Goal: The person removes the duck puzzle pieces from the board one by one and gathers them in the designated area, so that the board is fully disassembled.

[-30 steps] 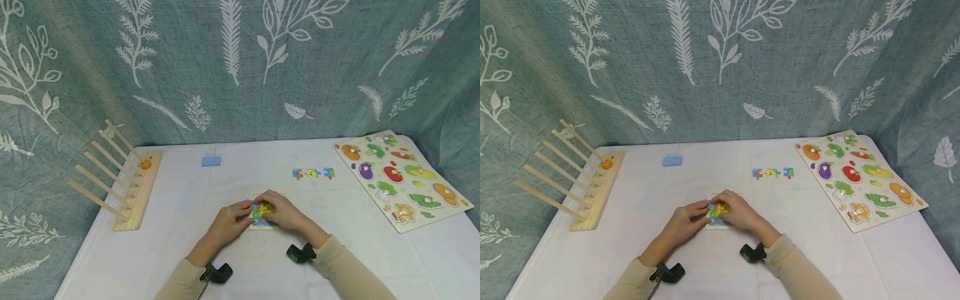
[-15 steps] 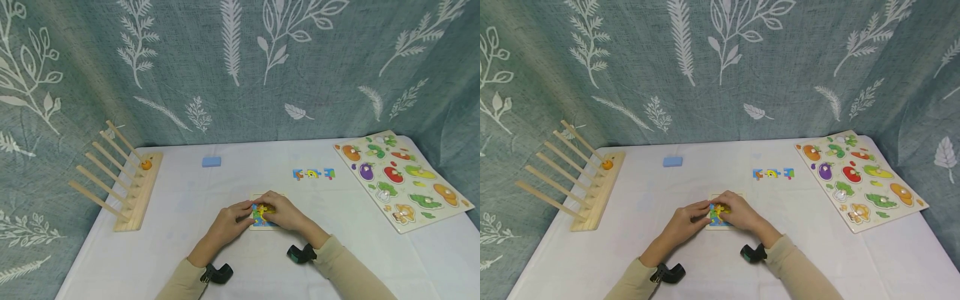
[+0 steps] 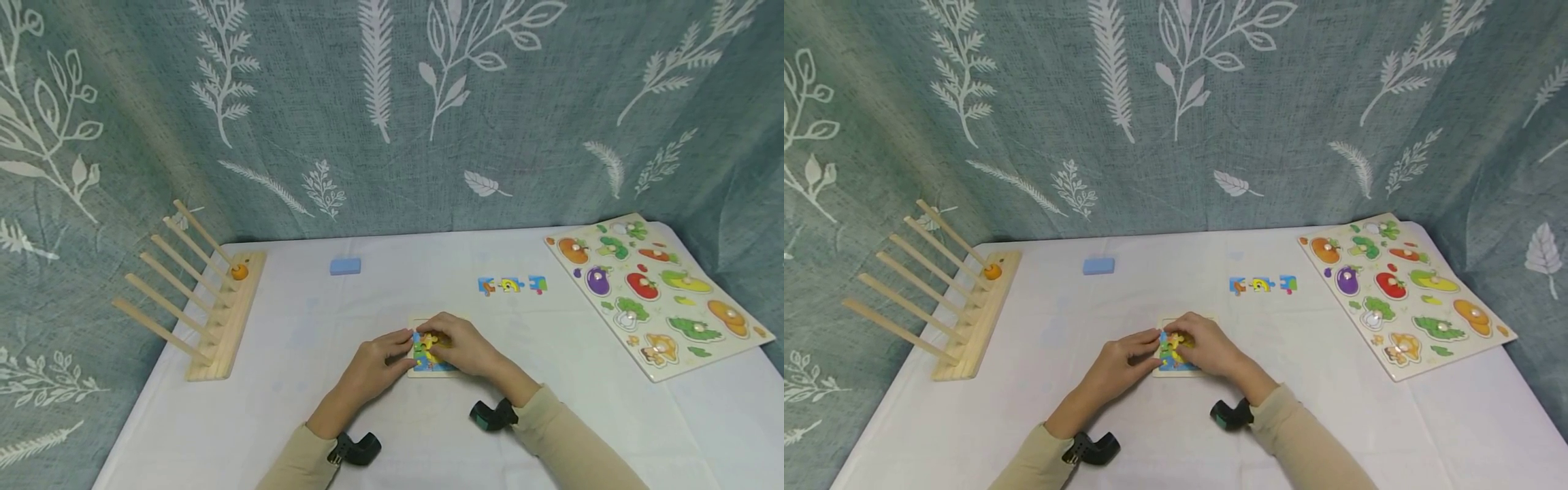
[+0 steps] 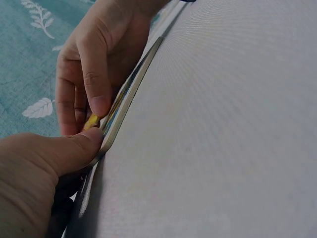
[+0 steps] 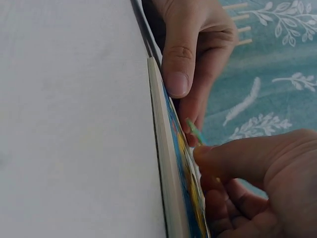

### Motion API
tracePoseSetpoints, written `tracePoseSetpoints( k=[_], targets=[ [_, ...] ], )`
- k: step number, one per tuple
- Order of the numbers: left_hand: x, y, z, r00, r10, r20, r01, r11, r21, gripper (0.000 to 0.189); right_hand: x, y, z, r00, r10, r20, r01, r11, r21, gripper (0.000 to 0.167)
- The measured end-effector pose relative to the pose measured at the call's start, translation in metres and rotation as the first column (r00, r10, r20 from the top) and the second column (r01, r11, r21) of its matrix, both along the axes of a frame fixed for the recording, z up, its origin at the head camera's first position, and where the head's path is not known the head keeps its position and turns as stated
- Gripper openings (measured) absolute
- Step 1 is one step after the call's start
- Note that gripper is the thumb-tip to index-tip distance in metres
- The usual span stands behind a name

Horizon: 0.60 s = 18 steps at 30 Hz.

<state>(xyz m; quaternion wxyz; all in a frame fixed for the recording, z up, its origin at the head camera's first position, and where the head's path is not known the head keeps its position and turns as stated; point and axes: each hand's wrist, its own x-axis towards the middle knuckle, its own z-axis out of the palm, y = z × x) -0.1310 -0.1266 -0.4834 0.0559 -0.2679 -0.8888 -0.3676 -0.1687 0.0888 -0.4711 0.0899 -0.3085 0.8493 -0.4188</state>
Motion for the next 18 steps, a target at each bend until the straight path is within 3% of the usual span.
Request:
tracePoseSetpoints(
  k=[7,18],
  targets=[
    [0.0,0.0,-0.002,1.0,0.005,-0.013,-0.005,1.0,0.0,0.039,-0.008,0.015,0.007,0.993,-0.104,0.05,0.105,0.994,-0.02,0.033],
    [0.001,0.001,0.0,1.0,0.02,0.009,-0.02,1.0,0.004,0.039,-0.026,0.062,0.015,0.957,-0.283,0.07,0.284,0.959,-0.002,0.032]
  ],
)
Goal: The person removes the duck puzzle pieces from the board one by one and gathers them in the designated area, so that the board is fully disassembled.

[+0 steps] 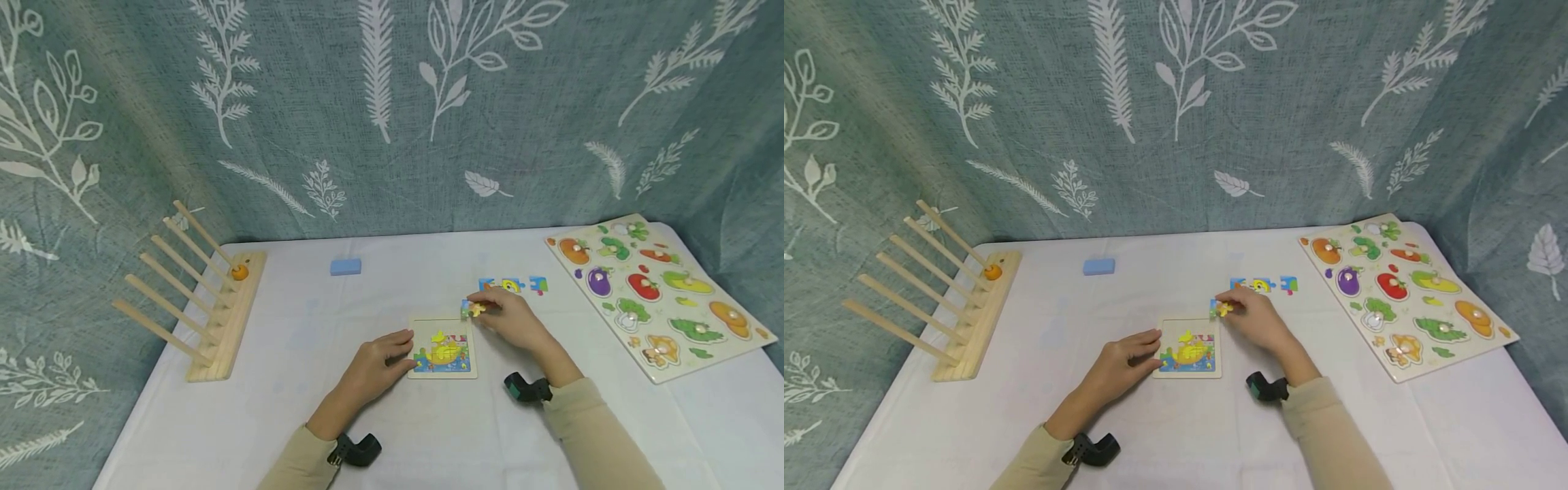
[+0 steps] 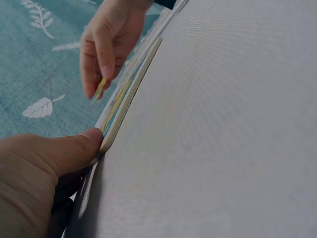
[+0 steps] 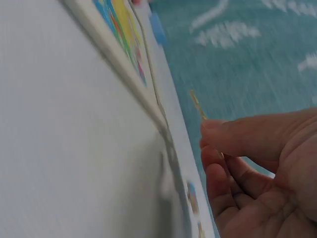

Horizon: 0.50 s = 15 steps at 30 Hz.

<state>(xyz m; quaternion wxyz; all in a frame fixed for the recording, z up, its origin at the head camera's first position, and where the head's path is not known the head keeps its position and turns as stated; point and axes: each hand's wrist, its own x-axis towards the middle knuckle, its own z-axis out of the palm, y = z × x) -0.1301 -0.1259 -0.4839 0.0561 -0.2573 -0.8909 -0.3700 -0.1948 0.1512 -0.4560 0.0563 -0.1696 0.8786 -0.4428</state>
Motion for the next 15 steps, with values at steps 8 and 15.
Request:
tracePoseSetpoints(
  k=[8,15],
  targets=[
    [0.0,-0.001,0.0,1.0,-0.009,-0.008,0.009,1.0,0.007,0.039,-0.006,0.027,-0.004,0.999,-0.007,0.053,0.005,0.999,0.037,0.033],
    [0.001,-0.001,0.001,1.0,-0.006,-0.014,0.006,1.0,0.005,0.04,-0.009,0.031,-0.01,1.0,0.01,0.017,-0.011,0.997,0.078,0.032]
  ],
)
